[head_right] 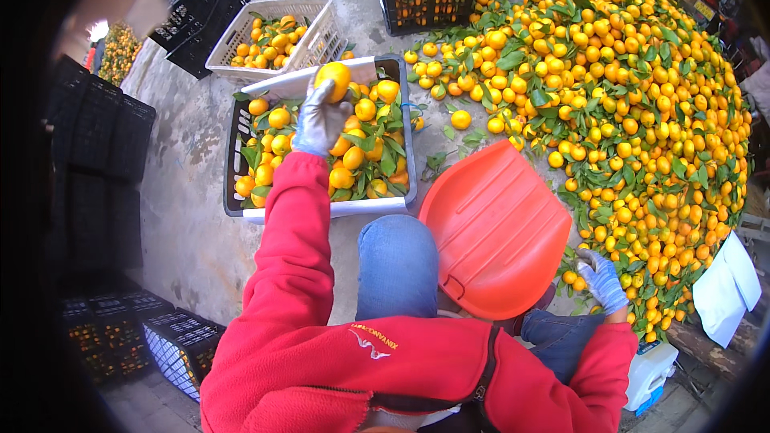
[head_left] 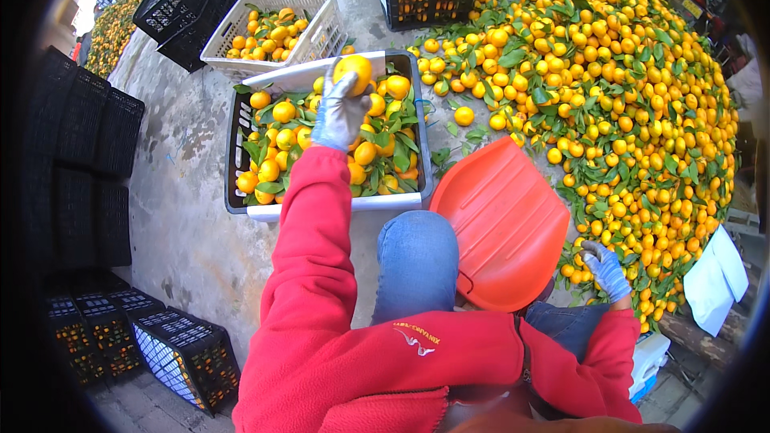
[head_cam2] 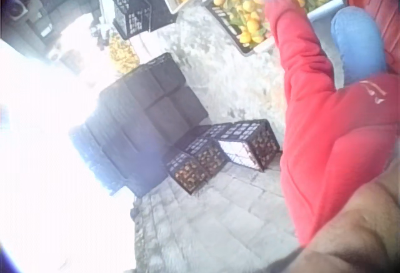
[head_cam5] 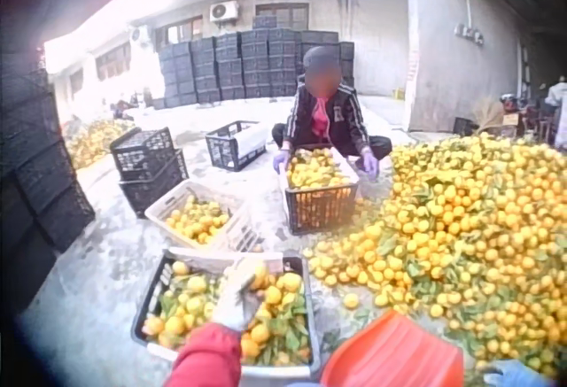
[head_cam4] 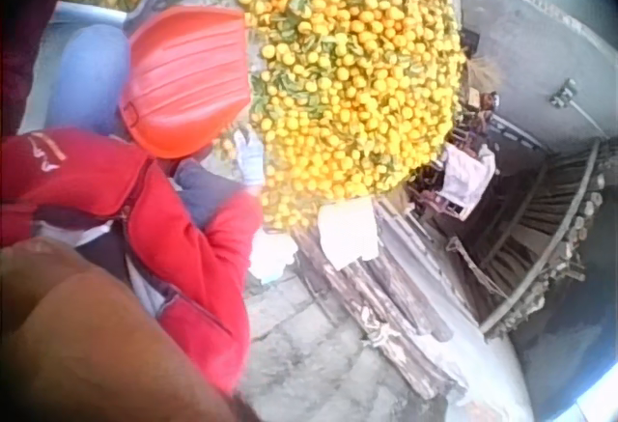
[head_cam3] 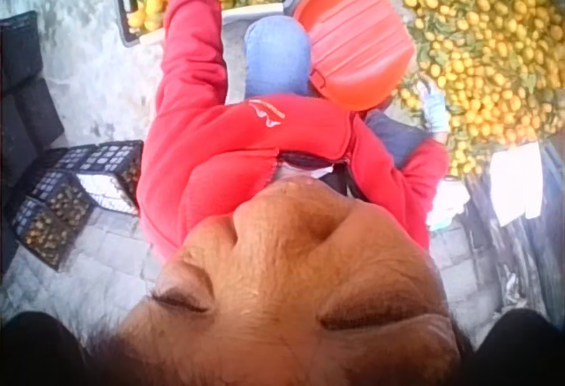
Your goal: The person sits on the ground and sorts oranges from a large pile into a red basin, then transfers them into a white crate. The person repeatedly scoops oranges into the basin and pours them into the crate.
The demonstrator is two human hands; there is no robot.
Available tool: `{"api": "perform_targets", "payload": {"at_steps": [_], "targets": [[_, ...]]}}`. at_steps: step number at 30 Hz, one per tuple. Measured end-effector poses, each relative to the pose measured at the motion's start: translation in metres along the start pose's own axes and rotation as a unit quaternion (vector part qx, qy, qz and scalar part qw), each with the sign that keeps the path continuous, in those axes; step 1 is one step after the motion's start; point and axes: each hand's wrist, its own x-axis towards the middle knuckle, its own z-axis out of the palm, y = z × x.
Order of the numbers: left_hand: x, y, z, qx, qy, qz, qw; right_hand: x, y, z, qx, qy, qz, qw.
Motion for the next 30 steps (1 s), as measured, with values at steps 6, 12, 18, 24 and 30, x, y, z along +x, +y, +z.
{"api": "perform_targets", "payload": {"at_steps": [6, 12, 18, 24, 30], "targets": [[0.004, -0.051, 0.16, -0.064, -0.134, -0.017, 0.989, 0.017, 0.001, -0.037, -0.007, 0.119, -0.046, 0.992], [-0.047, -0.116, 0.198, 0.141, -0.093, -0.114, 0.979, 0.025, 0.02, -0.03, -0.072, 0.009, 0.024, 0.997], [-0.042, -0.161, 0.181, 0.221, -0.113, -0.191, 0.95, 0.01, 0.022, -0.044, -0.088, 0.016, 0.051, 0.995], [-0.031, -0.185, 0.177, 0.223, -0.093, -0.154, 0.958, 0.007, 0.024, -0.049, -0.121, 0.009, 0.035, 0.992], [-0.021, -0.192, 0.161, 0.148, -0.086, -0.169, 0.971, 0.011, 0.02, -0.047, -0.097, 0.003, 0.066, 0.993]]}}
